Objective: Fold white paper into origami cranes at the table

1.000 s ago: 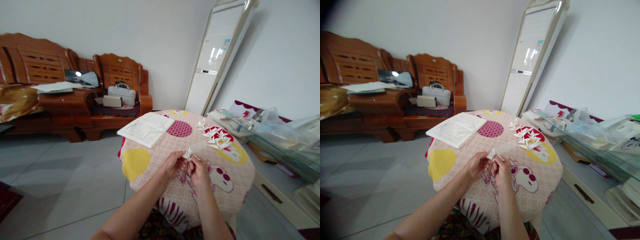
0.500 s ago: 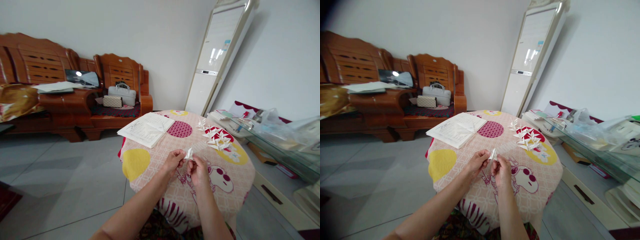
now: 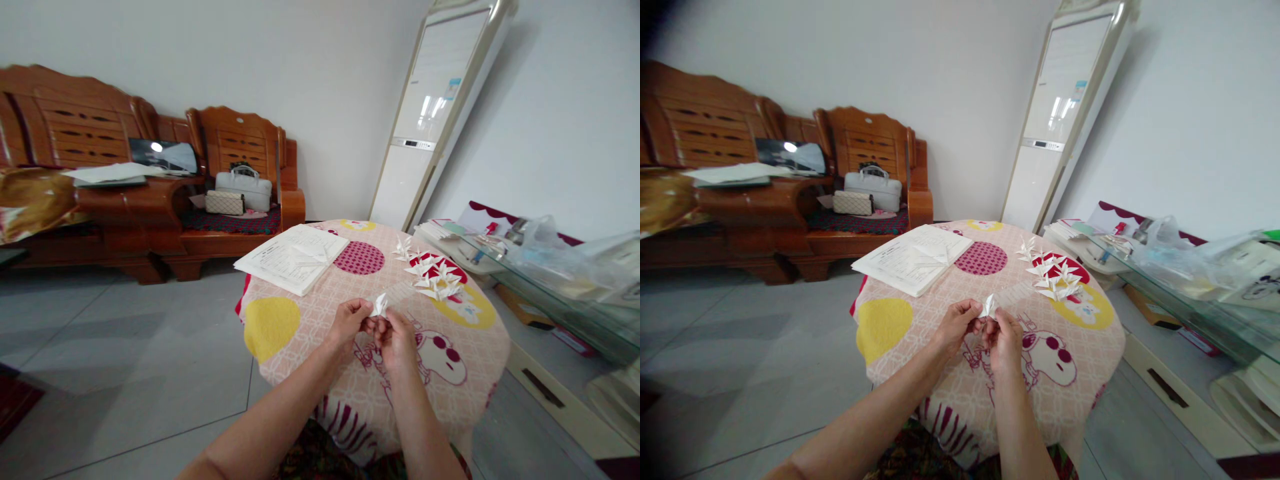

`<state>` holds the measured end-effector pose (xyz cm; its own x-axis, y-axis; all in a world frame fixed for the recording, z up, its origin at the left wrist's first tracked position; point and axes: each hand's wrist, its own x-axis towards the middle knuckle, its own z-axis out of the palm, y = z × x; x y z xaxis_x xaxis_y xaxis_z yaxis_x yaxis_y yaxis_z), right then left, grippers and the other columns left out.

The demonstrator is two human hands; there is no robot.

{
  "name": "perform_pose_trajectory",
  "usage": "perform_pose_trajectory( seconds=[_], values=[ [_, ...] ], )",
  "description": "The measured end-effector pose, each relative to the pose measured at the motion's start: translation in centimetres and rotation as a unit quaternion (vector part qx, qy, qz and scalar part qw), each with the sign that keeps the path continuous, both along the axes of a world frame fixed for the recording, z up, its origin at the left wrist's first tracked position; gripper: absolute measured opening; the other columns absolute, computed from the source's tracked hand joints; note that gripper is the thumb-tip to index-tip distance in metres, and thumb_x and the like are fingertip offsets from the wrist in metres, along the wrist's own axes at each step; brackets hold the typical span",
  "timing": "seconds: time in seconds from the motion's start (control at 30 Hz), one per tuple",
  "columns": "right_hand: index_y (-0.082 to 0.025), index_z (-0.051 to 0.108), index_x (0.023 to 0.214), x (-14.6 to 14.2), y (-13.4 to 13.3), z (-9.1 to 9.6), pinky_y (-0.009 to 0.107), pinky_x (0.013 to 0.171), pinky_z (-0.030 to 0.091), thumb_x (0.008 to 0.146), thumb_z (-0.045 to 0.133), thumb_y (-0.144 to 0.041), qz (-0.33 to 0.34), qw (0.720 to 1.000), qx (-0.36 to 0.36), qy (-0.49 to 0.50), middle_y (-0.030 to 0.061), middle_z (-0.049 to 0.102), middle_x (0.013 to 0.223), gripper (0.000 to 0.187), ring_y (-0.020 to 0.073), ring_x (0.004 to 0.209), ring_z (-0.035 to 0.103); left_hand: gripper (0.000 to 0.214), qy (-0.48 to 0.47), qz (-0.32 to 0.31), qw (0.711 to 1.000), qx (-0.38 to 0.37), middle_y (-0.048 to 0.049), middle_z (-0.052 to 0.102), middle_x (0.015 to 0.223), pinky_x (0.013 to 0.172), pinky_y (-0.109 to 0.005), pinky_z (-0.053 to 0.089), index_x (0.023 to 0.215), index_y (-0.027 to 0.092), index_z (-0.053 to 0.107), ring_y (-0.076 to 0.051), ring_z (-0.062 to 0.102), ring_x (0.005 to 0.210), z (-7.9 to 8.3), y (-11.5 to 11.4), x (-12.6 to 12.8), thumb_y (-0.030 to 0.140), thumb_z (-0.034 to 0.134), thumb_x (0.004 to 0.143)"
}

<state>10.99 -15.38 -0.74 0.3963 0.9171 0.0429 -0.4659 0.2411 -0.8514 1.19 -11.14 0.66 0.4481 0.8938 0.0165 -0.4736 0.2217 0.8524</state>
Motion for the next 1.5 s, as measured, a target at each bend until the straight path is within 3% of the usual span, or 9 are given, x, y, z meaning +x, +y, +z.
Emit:
perform_pose_trajectory(
  seconds=[0.2, 0.53, 0.83, 1.03, 1.37, 1.5],
  values=[
    [-0.018, 0.048, 0.055, 0.4, 0.0, 0.1, 0.018, 0.029, 0.029, 0.075, 0.07, -0.037, 0.046, 0.997, 0.0, 0.065, -0.0085, 0.042, 0.041, 0.035, 0.0049, 0.03, 0.035, 0.034, -0.048, -0.065, 0.996, -0.024, 0.0039, 0.051, 0.05, 0.041, -0.016, 0.029, 0.062, 0.012, 0.055, -0.003, 0.04, 0.04, -0.4, 0.4, -0.3, 0.039, 0.077, 0.066],
    [-0.018, 0.048, 0.056, 1.4, -0.1, -0.1, 0.016, 0.027, 0.027, 0.072, 0.071, -0.035, 0.145, 0.977, -0.025, 0.155, -0.0106, 0.039, 0.035, 0.033, 0.0045, 0.026, 0.033, 0.024, -0.132, -0.186, 0.967, -0.115, 0.0032, 0.052, 0.055, 0.037, -0.012, 0.024, 0.07, 0.009, 0.06, 0.0, 0.035, 0.04, -0.9, 1.0, -0.4, 0.023, 0.079, 0.065],
    [-0.018, 0.052, 0.061, 1.3, 0.0, -0.2, 0.015, 0.027, 0.028, 0.077, 0.071, -0.034, 0.151, 0.975, -0.011, 0.165, -0.0106, 0.042, 0.037, 0.03, 0.0041, 0.026, 0.033, 0.014, -0.145, -0.169, 0.958, -0.178, 0.0019, 0.052, 0.058, 0.038, -0.009, 0.032, 0.074, 0.007, 0.06, 0.0, 0.04, 0.041, -0.8, 0.9, -0.3, 0.018, 0.069, 0.077],
    [-0.019, 0.05, 0.06, 0.5, -0.1, -0.3, 0.015, 0.027, 0.027, 0.081, 0.066, -0.037, 0.124, 0.975, -0.022, 0.184, -0.0105, 0.039, 0.035, 0.033, 0.0045, 0.025, 0.031, 0.021, -0.162, -0.141, 0.95, -0.227, 0.0034, 0.047, 0.052, 0.036, -0.009, 0.03, 0.066, 0.009, 0.055, 0.0, 0.036, 0.037, -0.3, 0.2, -0.2, 0.017, 0.06, 0.084],
    [-0.019, 0.048, 0.061, 0.3, 0.0, -0.3, 0.013, 0.026, 0.026, 0.085, 0.061, -0.034, 0.117, 0.971, -0.01, 0.21, -0.0111, 0.038, 0.036, 0.032, 0.0038, 0.026, 0.027, 0.015, -0.174, -0.124, 0.955, -0.205, 0.0017, 0.051, 0.054, 0.038, -0.008, 0.033, 0.066, 0.007, 0.058, 0.001, 0.039, 0.039, -0.4, 0.0, 0.2, 0.01, 0.061, 0.08],
    [-0.021, 0.044, 0.058, 0.2, 0.0, -0.5, 0.015, 0.025, 0.025, 0.083, 0.062, -0.034, 0.109, 0.974, -0.019, 0.196, -0.0113, 0.036, 0.033, 0.034, 0.0049, 0.024, 0.026, 0.014, -0.166, -0.139, 0.955, -0.204, 0.0035, 0.049, 0.051, 0.034, -0.009, 0.027, 0.065, 0.008, 0.057, 0.001, 0.034, 0.035, -0.6, 0.0, 0.2, 0.009, 0.063, 0.078]
  ],
)
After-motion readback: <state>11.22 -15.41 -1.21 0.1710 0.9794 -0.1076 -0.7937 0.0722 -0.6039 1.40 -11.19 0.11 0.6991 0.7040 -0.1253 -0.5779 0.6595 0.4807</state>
